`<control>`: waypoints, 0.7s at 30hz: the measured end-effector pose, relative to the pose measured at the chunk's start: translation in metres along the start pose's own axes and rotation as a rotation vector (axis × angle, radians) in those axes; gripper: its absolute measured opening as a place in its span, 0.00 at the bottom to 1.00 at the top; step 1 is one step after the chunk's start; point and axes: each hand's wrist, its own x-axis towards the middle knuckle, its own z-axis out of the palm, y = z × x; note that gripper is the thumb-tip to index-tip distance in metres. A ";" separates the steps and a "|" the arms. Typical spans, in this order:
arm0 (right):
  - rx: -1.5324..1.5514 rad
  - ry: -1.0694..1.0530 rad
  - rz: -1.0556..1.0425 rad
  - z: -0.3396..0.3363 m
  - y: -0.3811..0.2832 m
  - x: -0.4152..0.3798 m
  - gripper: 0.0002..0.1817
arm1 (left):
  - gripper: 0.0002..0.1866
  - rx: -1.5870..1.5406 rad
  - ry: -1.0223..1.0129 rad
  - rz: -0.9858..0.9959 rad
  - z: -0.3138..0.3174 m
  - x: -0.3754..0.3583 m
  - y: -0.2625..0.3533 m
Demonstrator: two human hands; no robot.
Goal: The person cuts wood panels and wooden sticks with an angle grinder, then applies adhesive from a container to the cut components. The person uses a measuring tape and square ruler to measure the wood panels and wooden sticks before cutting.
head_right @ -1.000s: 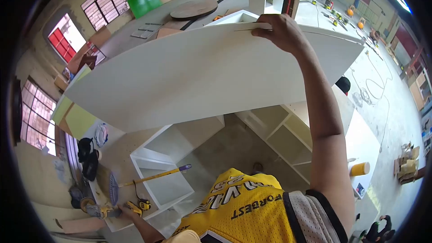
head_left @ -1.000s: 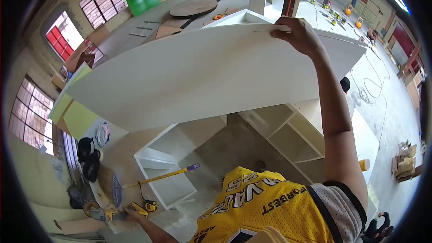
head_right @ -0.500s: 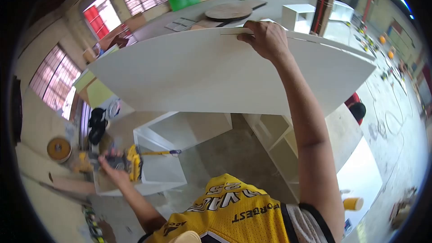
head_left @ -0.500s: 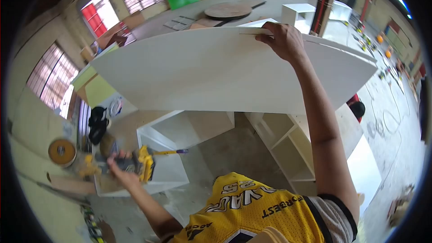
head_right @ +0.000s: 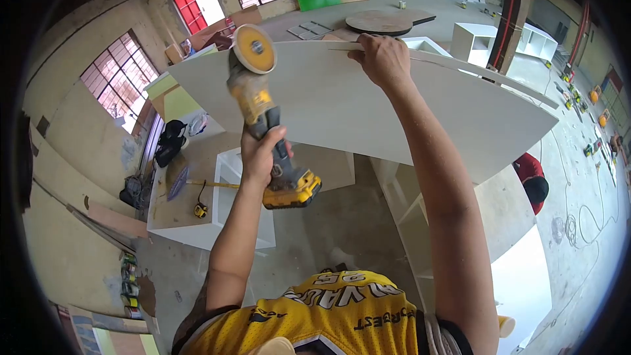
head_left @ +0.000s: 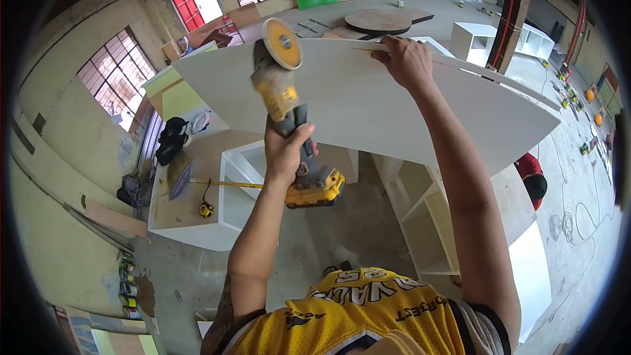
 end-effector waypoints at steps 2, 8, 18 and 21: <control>-0.031 0.000 -0.005 0.001 0.002 -0.001 0.22 | 0.27 0.139 -0.147 0.031 0.011 0.013 0.010; -0.022 -0.033 0.059 -0.007 -0.009 -0.003 0.21 | 0.24 0.273 -0.202 0.025 0.030 0.036 0.018; -0.029 -0.077 0.103 -0.009 -0.011 -0.001 0.21 | 0.18 0.327 -0.262 -0.049 0.038 0.056 0.015; -0.028 -0.051 0.076 -0.007 -0.008 -0.002 0.21 | 0.17 0.322 -0.262 -0.051 0.039 0.058 0.014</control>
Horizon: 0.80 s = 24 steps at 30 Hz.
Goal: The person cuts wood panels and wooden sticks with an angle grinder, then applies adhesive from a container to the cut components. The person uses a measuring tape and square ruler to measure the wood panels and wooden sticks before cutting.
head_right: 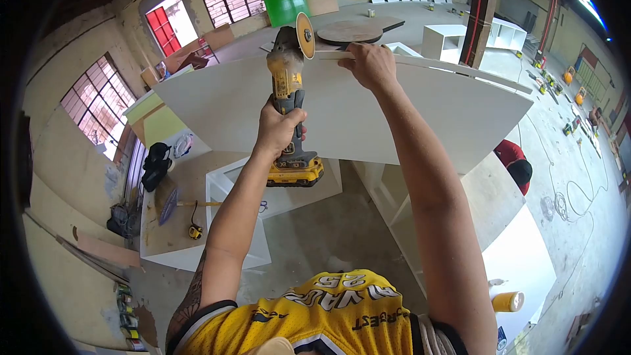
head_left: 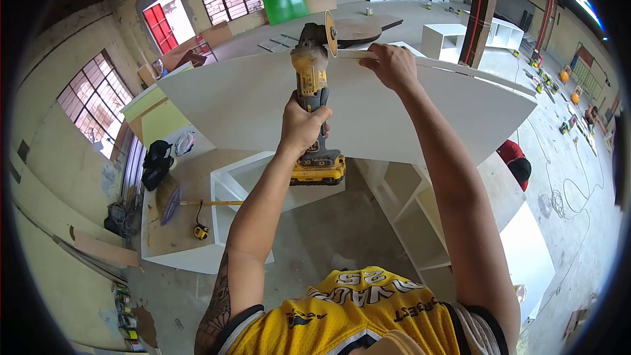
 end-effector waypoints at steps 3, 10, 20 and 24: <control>-0.001 0.016 -0.018 0.002 0.002 -0.001 0.21 | 0.17 0.002 0.001 -0.006 0.000 0.001 -0.001; 0.047 0.013 0.005 0.010 0.004 0.003 0.23 | 0.15 -0.133 -0.028 0.096 -0.005 0.003 -0.016; -0.005 0.136 -0.052 0.025 0.014 0.010 0.21 | 0.26 -0.361 -0.075 0.058 -0.014 -0.039 0.000; 0.021 0.081 -0.050 0.020 0.009 0.012 0.21 | 0.21 -0.207 -0.051 0.028 -0.029 -0.038 -0.019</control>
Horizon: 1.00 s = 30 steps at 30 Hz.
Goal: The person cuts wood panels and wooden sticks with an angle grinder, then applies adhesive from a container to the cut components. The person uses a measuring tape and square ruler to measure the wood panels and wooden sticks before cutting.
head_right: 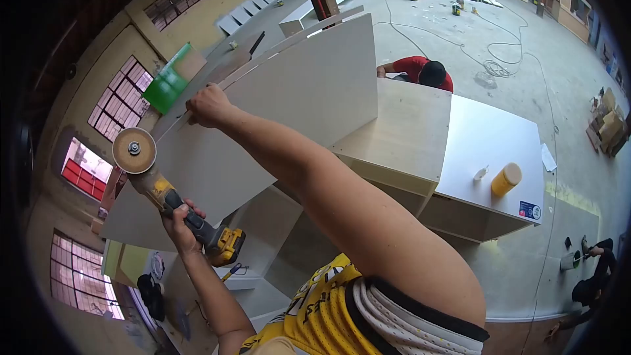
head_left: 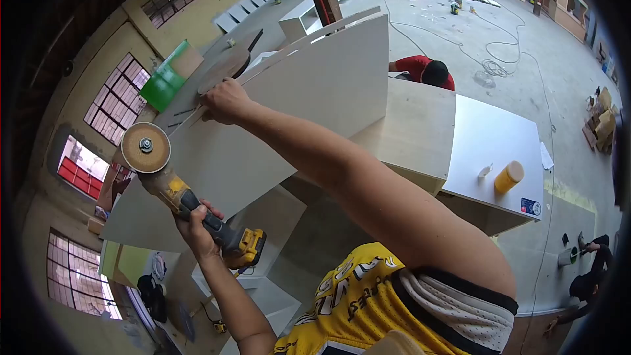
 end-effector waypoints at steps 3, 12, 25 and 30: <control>0.013 0.010 -0.001 0.001 0.000 -0.004 0.22 | 0.21 -0.013 0.045 0.098 0.014 -0.013 0.006; 0.009 0.000 0.012 -0.003 -0.005 -0.006 0.21 | 0.25 -0.002 0.137 0.089 0.010 -0.016 0.002; 0.085 0.139 -0.056 -0.051 -0.072 -0.122 0.14 | 0.54 -0.312 0.031 0.104 -0.019 -0.090 -0.010; 0.100 0.155 -0.051 -0.056 -0.086 -0.148 0.13 | 0.56 -0.331 0.013 0.142 -0.026 -0.106 -0.009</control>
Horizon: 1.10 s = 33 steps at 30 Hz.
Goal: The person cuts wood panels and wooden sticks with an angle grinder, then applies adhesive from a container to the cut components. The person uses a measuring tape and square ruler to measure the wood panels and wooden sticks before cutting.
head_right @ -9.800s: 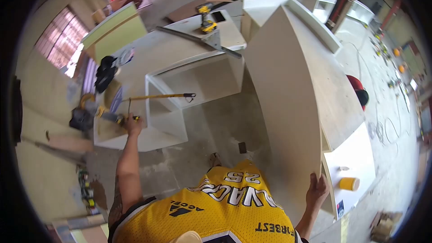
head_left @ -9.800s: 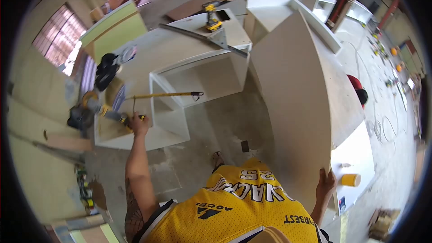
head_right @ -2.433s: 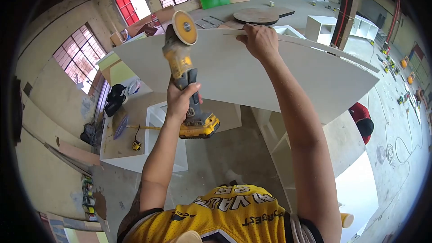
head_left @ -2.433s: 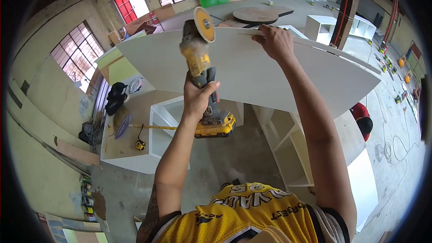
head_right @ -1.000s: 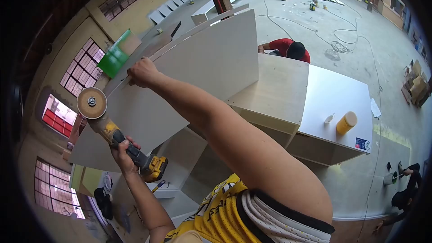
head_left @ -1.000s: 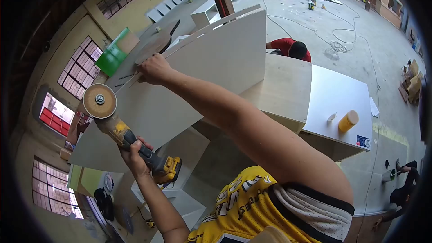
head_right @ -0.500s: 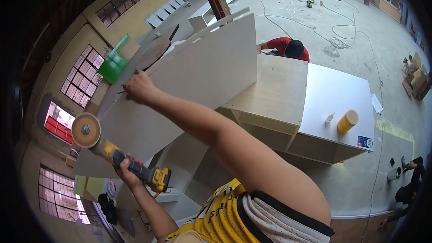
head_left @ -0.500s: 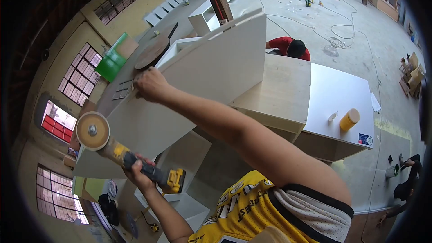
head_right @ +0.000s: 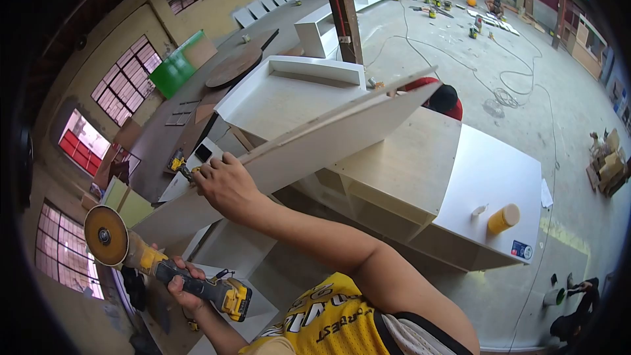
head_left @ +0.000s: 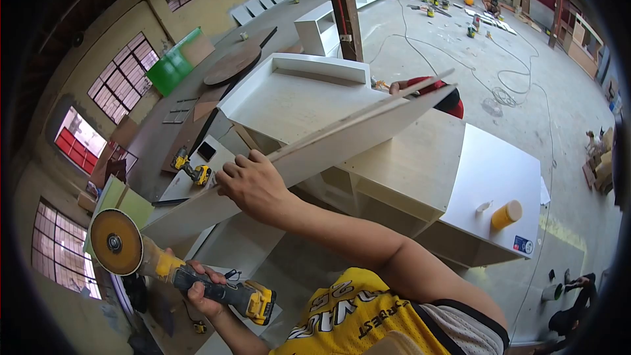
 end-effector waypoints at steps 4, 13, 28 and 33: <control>0.017 -0.018 -0.018 -0.008 -0.009 -0.014 0.12 | 0.56 0.013 0.012 0.006 -0.006 -0.010 0.002; 0.035 -0.035 -0.038 -0.008 -0.013 -0.028 0.10 | 0.55 0.052 0.044 0.002 -0.008 -0.017 0.006; -0.065 -0.064 0.016 0.021 0.047 0.081 0.15 | 0.27 0.401 0.069 -0.017 0.037 0.083 0.018; -0.094 -0.130 0.060 0.025 0.058 0.097 0.16 | 0.27 0.461 0.034 -0.091 0.045 0.109 0.001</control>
